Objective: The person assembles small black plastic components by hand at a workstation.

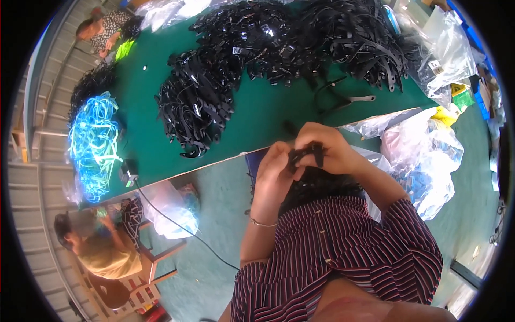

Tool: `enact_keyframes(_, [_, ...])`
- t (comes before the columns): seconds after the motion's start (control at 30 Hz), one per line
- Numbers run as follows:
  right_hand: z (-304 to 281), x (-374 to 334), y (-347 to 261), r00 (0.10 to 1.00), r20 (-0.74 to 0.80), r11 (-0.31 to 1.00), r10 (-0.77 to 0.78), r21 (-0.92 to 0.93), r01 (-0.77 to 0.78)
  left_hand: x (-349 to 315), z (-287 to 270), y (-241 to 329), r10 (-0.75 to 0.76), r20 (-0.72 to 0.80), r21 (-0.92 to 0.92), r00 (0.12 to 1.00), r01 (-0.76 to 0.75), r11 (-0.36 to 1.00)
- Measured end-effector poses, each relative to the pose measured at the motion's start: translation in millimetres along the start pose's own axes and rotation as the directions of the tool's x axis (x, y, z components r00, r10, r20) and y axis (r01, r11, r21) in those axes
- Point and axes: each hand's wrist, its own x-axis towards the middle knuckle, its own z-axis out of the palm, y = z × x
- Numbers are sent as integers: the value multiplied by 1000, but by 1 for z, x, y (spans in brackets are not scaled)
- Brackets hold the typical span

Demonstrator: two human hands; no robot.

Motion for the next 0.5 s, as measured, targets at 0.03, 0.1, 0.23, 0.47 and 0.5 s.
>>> enact_keyframes(0.03, [1,1,-3,1000,8,1000,-1,3,1,0,-1,0,6,-6,-3,1000,-6,1000])
enact_keyframes(0.1, [3,0,-4,999,-8,997,38,74,-37,0,-4,-3,10,95,-44,995,-5,999])
enact_keyframes(0.23, [4,-2,1,997,5,987,82,138,-81,-2,-8,-5,16,74,10,997,-17,1000])
enact_keyframes(0.47, [-2,1,1,999,39,999,-11,41,9,-6,-4,-1,44,6,154,999,-45,987])
enact_keyframes(0.5, [-3,2,1,997,55,999,-48,4,48,-6,-4,0,54,8,173,999,-55,983])
